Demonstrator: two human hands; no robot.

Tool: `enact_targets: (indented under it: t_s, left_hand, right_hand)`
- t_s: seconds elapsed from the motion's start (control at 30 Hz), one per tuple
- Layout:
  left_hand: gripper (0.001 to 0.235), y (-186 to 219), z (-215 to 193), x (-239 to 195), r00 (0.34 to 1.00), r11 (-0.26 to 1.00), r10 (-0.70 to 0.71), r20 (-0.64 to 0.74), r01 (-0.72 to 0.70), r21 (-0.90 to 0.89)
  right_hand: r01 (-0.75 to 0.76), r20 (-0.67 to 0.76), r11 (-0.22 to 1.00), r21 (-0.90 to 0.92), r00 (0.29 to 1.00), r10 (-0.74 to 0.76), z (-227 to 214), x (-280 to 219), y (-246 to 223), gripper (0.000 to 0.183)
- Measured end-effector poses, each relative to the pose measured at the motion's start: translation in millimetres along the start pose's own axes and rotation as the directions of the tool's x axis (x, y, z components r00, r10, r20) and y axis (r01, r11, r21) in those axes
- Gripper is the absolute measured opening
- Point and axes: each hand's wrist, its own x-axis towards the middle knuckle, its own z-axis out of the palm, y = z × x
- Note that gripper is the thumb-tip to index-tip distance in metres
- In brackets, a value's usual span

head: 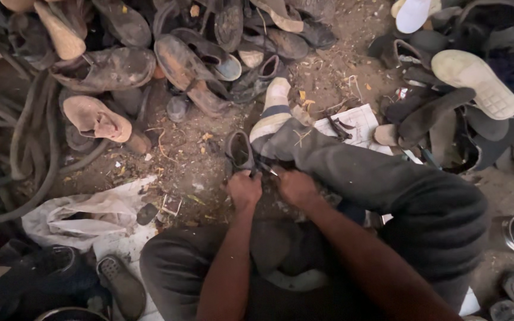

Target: The person sits on the ground surrounded by a large pile of worn shoes and uses a knife to scrape and clean the soles of several different shoes. They handle the shoes one by one, turning them over to work on the bottom surfaces.

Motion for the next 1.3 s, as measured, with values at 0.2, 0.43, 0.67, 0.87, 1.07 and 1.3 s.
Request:
enact_targets:
  t_s: [0.2, 0.43, 0.67, 0.87, 1.07, 1.3]
  left_hand:
    - [0.037, -17.5, 14.7, 0.3, 0.995, 0.982, -0.019, 0.103, 0.038, -0.186]
    - [0.041, -29.6, 19.2, 9.0, 0.99, 0.92, -0.041, 0.137, 0.091, -0.38]
    - [0.028, -38.2, 5.0, 1.8, 0.959, 0.649, -0.077, 0.272, 0.255, -0.717]
    - [0.009, -43.9, 5.9, -3.4, 0.878, 0.335, -0.238, 0.416, 0.476, -0.813]
    - [0.021, -45.4, 9.5, 3.5, 0.938, -0.084, -0.138, 0.318, 0.309, -0.947]
    - [0.02, -46.2, 3.6, -13.1, 0.909, -0.029, -0.169, 0.38, 0.38, -0.924]
  right_hand:
    - [-0.117, 0.103, 0.987, 0.108, 0.989, 0.106, -10.6, -14.9, -3.7, 0.036]
    - [-0.02, 0.065, 0.979, 0.202, 0.998, 0.007, 32.4, -17.2, 33.2, 0.03]
    - [-0.077, 0.184, 0.979, 0.189, 0.982, 0.042, 36.5, -31.0, 24.9, 0.038]
    - [-0.05, 0.138, 0.953, 0.298, 0.99, 0.009, 14.3, -57.0, -10.5, 0.041]
    - [-0.148, 0.23, 0.945, 0.291, 0.97, 0.081, 23.4, -80.4, -12.5, 0.042]
    - [-0.137, 0.17, 0.931, 0.34, 0.982, 0.082, 61.5, -96.6, -19.6, 0.038]
